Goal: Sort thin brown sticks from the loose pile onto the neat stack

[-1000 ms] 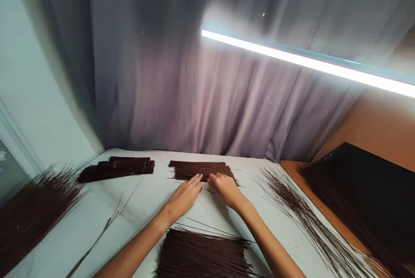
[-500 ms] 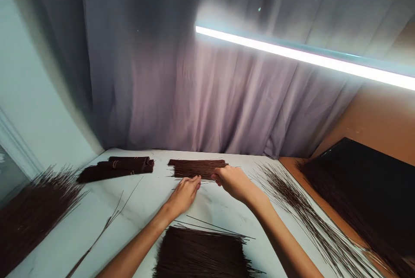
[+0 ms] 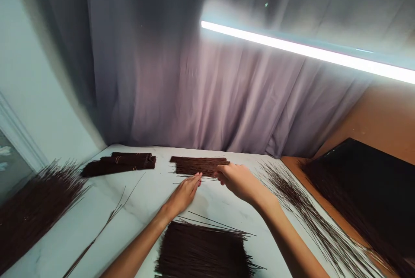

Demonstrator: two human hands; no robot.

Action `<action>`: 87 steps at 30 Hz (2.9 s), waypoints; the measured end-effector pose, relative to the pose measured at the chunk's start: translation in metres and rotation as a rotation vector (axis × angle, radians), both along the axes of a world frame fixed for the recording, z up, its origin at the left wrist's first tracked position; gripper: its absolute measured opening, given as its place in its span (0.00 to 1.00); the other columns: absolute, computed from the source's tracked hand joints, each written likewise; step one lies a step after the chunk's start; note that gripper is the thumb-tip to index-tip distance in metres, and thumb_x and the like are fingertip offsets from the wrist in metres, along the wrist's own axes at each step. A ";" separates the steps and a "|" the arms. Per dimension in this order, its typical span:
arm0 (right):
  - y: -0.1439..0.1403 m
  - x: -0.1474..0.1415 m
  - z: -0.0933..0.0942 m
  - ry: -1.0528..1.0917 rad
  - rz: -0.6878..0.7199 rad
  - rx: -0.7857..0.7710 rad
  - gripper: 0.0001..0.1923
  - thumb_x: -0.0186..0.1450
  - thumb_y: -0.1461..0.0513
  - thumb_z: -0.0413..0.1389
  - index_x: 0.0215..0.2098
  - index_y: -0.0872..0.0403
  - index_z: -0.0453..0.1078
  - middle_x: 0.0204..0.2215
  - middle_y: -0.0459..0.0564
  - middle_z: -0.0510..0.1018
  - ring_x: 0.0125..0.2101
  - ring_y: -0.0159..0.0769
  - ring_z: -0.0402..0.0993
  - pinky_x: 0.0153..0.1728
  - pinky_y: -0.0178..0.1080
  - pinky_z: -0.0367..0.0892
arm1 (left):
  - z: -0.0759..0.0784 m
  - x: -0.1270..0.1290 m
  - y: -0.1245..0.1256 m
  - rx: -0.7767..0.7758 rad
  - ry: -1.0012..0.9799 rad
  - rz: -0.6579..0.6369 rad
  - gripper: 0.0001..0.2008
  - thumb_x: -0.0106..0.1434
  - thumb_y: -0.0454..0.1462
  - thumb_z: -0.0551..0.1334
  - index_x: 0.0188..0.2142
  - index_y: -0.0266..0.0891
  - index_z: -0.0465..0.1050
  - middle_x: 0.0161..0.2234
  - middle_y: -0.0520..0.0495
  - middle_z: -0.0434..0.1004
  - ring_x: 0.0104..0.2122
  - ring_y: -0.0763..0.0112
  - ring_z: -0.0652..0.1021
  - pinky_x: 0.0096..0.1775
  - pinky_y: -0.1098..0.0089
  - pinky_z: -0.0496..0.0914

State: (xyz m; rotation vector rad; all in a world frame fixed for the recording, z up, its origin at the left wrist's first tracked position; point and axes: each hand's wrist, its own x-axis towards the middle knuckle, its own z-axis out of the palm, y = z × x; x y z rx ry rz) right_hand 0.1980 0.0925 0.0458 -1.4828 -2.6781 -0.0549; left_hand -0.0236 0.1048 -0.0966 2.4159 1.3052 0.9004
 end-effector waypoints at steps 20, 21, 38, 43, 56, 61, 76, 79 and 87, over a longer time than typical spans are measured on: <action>0.012 0.005 -0.001 0.035 -0.059 0.008 0.15 0.78 0.58 0.47 0.36 0.51 0.70 0.29 0.47 0.81 0.26 0.34 0.75 0.25 0.36 0.48 | -0.002 -0.003 -0.007 0.059 -0.055 -0.017 0.24 0.76 0.31 0.47 0.69 0.42 0.59 0.67 0.42 0.68 0.66 0.63 0.68 0.66 0.53 0.64; 0.010 0.007 0.004 0.044 -0.066 0.012 0.15 0.78 0.57 0.47 0.35 0.51 0.70 0.28 0.47 0.80 0.24 0.34 0.74 0.25 0.36 0.48 | -0.001 -0.003 -0.008 0.066 -0.055 -0.025 0.24 0.76 0.32 0.47 0.69 0.42 0.59 0.66 0.43 0.68 0.66 0.63 0.68 0.66 0.53 0.65; -0.015 0.034 0.044 0.072 -0.129 0.095 0.21 0.76 0.56 0.49 0.25 0.51 0.66 0.21 0.44 0.75 0.20 0.32 0.65 0.25 0.36 0.46 | -0.011 0.006 -0.004 0.065 0.018 -0.008 0.26 0.71 0.26 0.47 0.66 0.37 0.61 0.63 0.39 0.72 0.63 0.61 0.72 0.64 0.53 0.68; -0.015 0.042 0.044 0.100 -0.107 0.090 0.23 0.76 0.54 0.49 0.24 0.51 0.64 0.19 0.42 0.72 0.17 0.30 0.62 0.24 0.36 0.44 | -0.009 0.005 -0.003 0.070 0.041 -0.023 0.25 0.71 0.27 0.47 0.65 0.35 0.62 0.61 0.38 0.74 0.62 0.60 0.73 0.64 0.54 0.68; -0.028 0.043 0.056 0.124 -0.066 0.036 0.22 0.76 0.57 0.47 0.24 0.52 0.60 0.18 0.40 0.71 0.18 0.29 0.61 0.24 0.37 0.43 | -0.010 0.005 -0.003 0.113 0.087 -0.046 0.23 0.71 0.26 0.47 0.63 0.34 0.63 0.56 0.36 0.78 0.59 0.57 0.76 0.61 0.51 0.71; -0.027 0.044 0.056 0.127 -0.074 0.074 0.20 0.76 0.58 0.48 0.25 0.52 0.60 0.19 0.41 0.71 0.18 0.29 0.61 0.25 0.38 0.42 | -0.011 0.006 -0.003 0.110 0.102 -0.037 0.24 0.69 0.25 0.48 0.63 0.35 0.62 0.57 0.36 0.77 0.60 0.57 0.76 0.61 0.53 0.72; -0.029 0.043 0.059 0.065 -0.101 0.117 0.16 0.76 0.58 0.45 0.31 0.51 0.65 0.21 0.44 0.73 0.21 0.34 0.66 0.26 0.37 0.45 | -0.006 0.010 -0.008 0.096 0.117 0.023 0.23 0.70 0.25 0.49 0.60 0.37 0.66 0.56 0.37 0.79 0.56 0.59 0.79 0.58 0.56 0.74; -0.029 0.044 0.058 0.028 -0.124 0.158 0.15 0.76 0.59 0.45 0.32 0.50 0.66 0.23 0.46 0.76 0.23 0.36 0.69 0.26 0.37 0.45 | -0.004 0.011 -0.009 0.097 0.116 0.036 0.21 0.70 0.26 0.49 0.59 0.36 0.67 0.56 0.36 0.79 0.55 0.57 0.80 0.58 0.55 0.75; -0.028 0.048 0.058 0.042 -0.100 0.188 0.15 0.75 0.58 0.45 0.33 0.50 0.68 0.25 0.45 0.78 0.23 0.35 0.69 0.26 0.37 0.46 | 0.003 0.013 -0.008 0.112 0.135 0.036 0.19 0.71 0.26 0.51 0.57 0.38 0.70 0.52 0.38 0.81 0.53 0.58 0.80 0.57 0.56 0.75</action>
